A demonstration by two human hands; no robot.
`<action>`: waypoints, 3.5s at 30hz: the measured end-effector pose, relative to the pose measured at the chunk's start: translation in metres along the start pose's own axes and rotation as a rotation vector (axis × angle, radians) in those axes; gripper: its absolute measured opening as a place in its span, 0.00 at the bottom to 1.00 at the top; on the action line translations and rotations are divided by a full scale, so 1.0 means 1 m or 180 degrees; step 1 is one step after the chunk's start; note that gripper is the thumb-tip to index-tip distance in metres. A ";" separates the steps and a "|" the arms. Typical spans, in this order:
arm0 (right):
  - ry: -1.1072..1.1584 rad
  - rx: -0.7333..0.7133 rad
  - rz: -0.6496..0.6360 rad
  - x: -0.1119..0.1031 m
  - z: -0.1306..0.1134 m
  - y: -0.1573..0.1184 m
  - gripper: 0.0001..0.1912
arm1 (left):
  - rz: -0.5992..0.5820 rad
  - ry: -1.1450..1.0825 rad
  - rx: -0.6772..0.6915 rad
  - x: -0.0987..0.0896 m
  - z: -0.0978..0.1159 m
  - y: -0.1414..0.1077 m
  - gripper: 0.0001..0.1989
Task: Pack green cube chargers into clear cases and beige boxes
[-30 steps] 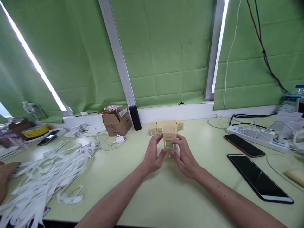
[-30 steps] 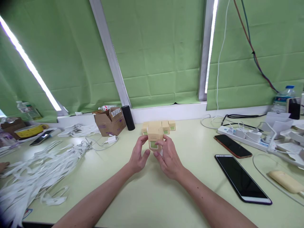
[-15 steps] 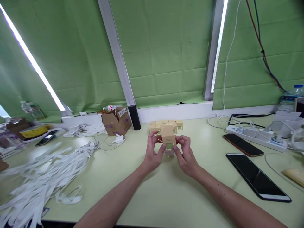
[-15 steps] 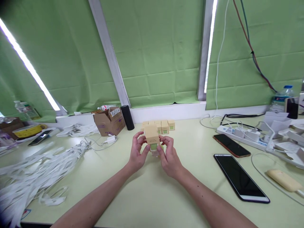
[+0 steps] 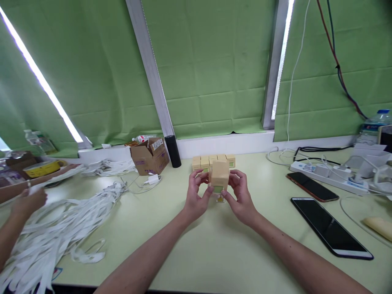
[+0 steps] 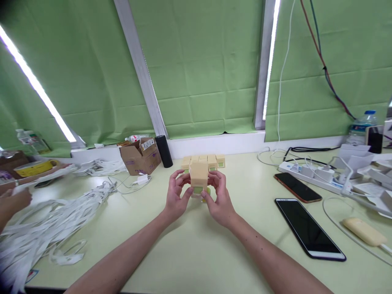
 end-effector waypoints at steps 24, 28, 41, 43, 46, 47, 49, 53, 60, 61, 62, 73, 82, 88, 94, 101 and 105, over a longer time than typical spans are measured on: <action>-0.1677 -0.1619 0.0454 -0.009 -0.046 -0.010 0.21 | 0.0009 0.1829 0.2310 0.002 0.064 -0.023 0.19; -0.1258 -0.1230 0.0204 -0.008 -0.038 -0.005 0.24 | -0.0311 0.1400 0.2178 0.006 0.063 -0.020 0.24; 0.0264 0.0469 0.0007 0.005 0.010 -0.002 0.25 | 0.0160 0.0005 -0.0223 0.001 -0.009 -0.003 0.21; 0.0147 0.0485 0.0008 0.005 0.012 -0.001 0.22 | 0.0087 0.0066 -0.0249 0.002 -0.010 -0.002 0.18; 0.0091 0.0488 0.0069 0.002 0.014 0.002 0.18 | -0.0186 0.0191 -0.0122 0.006 -0.006 -0.002 0.15; 0.0114 0.0509 0.0102 0.001 0.015 0.002 0.18 | -0.0301 0.0187 -0.0078 0.008 -0.004 -0.003 0.16; 0.0175 0.0595 0.0180 -0.003 0.017 0.004 0.17 | -0.0515 0.0114 -0.0038 0.012 -0.001 -0.004 0.18; 0.0222 0.0752 0.0287 -0.007 0.020 0.004 0.17 | -0.0650 0.0103 -0.0081 0.016 -0.001 -0.007 0.27; 0.0274 0.0767 0.0056 0.002 0.022 0.000 0.17 | -0.0242 0.0266 -0.0213 0.008 -0.005 -0.004 0.27; 0.0320 0.0784 0.0017 0.002 0.022 0.000 0.17 | -0.0185 0.0225 -0.0242 0.006 -0.006 -0.003 0.25; 0.0381 0.0796 -0.0022 0.003 0.022 0.000 0.18 | -0.0120 0.0180 -0.0271 0.004 -0.007 -0.002 0.24; 0.0963 0.0886 -0.0051 0.004 0.027 0.002 0.20 | 0.0086 0.0022 -0.0577 0.000 -0.017 0.000 0.14; 0.0881 0.1103 0.0159 0.000 0.035 0.004 0.21 | -0.0207 -0.0034 -0.0690 0.006 -0.018 -0.003 0.18; 0.0875 0.1438 0.0326 -0.005 0.041 0.004 0.27 | -0.0812 -0.0512 -0.0589 0.018 -0.017 -0.006 0.34; 0.0767 0.1346 0.0342 -0.007 0.047 0.003 0.25 | -0.0895 -0.0380 -0.0594 0.025 -0.013 -0.008 0.40; 0.0861 0.1031 0.0139 0.001 0.038 0.002 0.20 | -0.0492 -0.0736 -0.0811 0.019 -0.017 -0.006 0.27; 0.0906 0.0989 -0.0015 0.005 0.034 0.001 0.21 | -0.0229 -0.0886 -0.0873 0.015 -0.021 -0.005 0.24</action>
Point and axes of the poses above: each hand's wrist, its own y-axis towards the middle knuckle, its own x-axis out of the palm, z = x × y, the point moved 9 cm from there along y, towards the middle knuckle, and after that the axes turned 1 degree about y, right-handed, at the moved point
